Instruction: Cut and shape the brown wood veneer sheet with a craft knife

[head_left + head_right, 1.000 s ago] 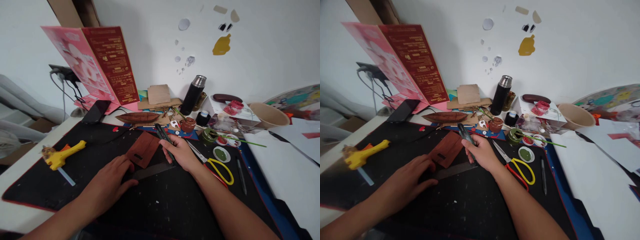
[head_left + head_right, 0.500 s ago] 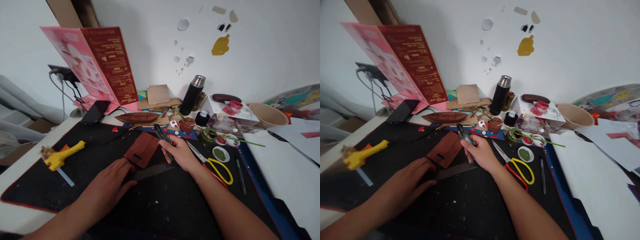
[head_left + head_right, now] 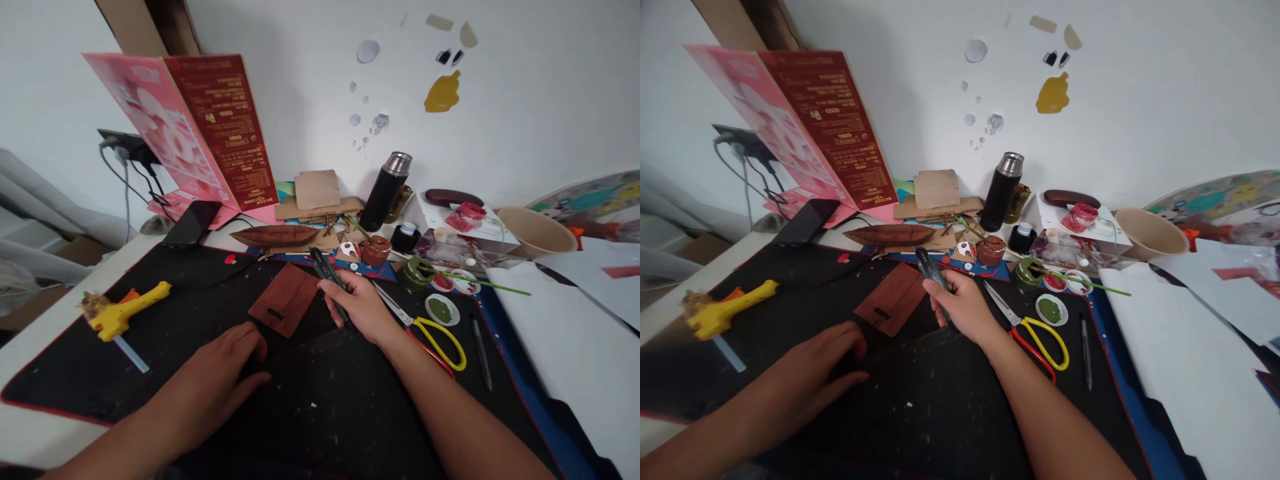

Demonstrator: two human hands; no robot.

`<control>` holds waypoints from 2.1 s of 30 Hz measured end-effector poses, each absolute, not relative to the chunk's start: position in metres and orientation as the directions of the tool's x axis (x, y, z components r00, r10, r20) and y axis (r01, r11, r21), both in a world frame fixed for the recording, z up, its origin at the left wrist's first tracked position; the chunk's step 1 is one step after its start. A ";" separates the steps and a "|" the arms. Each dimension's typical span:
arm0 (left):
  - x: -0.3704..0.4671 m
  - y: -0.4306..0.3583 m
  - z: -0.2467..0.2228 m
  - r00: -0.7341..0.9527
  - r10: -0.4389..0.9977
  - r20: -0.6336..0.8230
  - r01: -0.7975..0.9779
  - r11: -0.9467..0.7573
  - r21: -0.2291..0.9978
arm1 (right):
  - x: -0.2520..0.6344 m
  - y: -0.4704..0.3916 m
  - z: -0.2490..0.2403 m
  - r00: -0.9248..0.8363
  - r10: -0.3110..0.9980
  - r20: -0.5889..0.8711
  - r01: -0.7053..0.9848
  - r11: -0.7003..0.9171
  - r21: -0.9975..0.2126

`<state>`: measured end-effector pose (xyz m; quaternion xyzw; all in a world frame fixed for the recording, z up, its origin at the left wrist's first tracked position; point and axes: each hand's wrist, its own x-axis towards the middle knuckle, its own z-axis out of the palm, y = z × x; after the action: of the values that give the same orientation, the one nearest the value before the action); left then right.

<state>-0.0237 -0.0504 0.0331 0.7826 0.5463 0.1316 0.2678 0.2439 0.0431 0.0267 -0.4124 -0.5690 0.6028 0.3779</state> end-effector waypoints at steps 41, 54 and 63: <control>-0.009 0.079 0.017 0.636 0.747 0.192 0.657 -0.655 0.373 | 0.244 0.045 0.031 -0.315 0.946 -0.073 0.013 -0.073 -0.997; -0.020 0.038 0.024 0.590 0.718 0.369 0.682 -0.688 0.249 | 0.244 0.045 0.031 -0.316 0.943 -0.103 0.031 -0.098 -0.995; -0.018 0.008 0.023 0.744 0.543 0.388 0.542 -0.831 0.124 | 0.243 0.045 0.031 -0.274 0.955 -0.115 0.035 -0.110 -0.993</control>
<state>-0.0181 0.0082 0.0233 0.9339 0.2906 0.2082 0.0016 0.2426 0.0453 0.0306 -0.4581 -0.5402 0.5875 0.3913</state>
